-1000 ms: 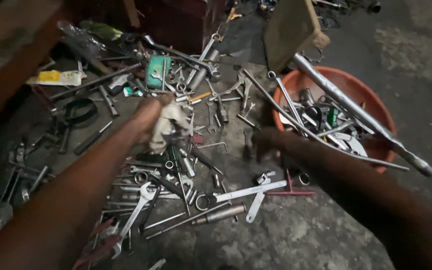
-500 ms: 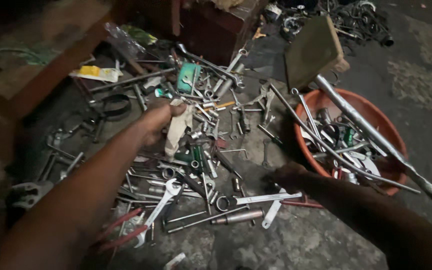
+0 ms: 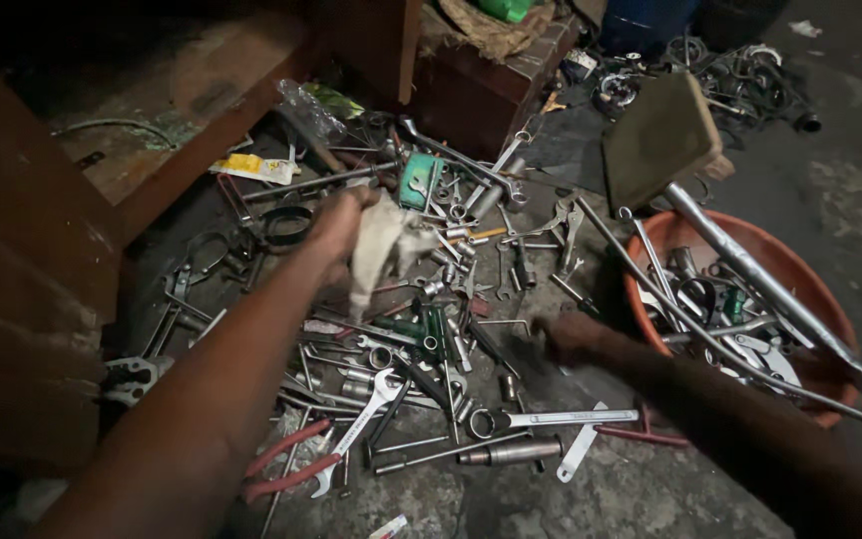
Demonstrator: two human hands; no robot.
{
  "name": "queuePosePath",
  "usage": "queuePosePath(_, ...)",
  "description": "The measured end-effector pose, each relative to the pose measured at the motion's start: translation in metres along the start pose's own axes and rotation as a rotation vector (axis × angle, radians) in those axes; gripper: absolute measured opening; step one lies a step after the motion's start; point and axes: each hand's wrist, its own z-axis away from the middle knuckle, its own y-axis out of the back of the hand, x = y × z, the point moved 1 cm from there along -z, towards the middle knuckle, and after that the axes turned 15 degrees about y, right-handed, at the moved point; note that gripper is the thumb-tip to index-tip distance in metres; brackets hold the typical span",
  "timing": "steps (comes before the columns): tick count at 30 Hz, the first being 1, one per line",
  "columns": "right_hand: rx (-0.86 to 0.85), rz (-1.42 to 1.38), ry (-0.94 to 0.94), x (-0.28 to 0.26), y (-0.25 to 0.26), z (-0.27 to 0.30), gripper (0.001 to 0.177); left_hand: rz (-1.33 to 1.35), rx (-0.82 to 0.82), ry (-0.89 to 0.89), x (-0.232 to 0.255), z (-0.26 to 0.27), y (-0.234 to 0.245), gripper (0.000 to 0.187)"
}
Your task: The person sits on the floor and wipes various metal tools, including wrenches and sockets, with a cloth. They pick up each tool from a pile, clean it, and place it into a red plastic basin.
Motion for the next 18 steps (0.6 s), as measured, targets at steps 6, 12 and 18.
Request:
queuePosePath(6,0.397,-0.289,0.033,-0.036,0.145,-0.029,0.048,-0.344,0.191,-0.009,-0.004,0.007,-0.011,0.020)
queuePosePath(12,0.476,-0.718,0.011,-0.076,0.227,-0.019,0.045,-0.708,0.349,-0.147,-0.012,0.010,-0.023,0.019)
queuePosePath(18,0.494,-0.785,-0.023,-0.093,0.253,-0.005,0.043,-1.064,0.305,-0.342,-0.014,0.001,-0.034,0.021)
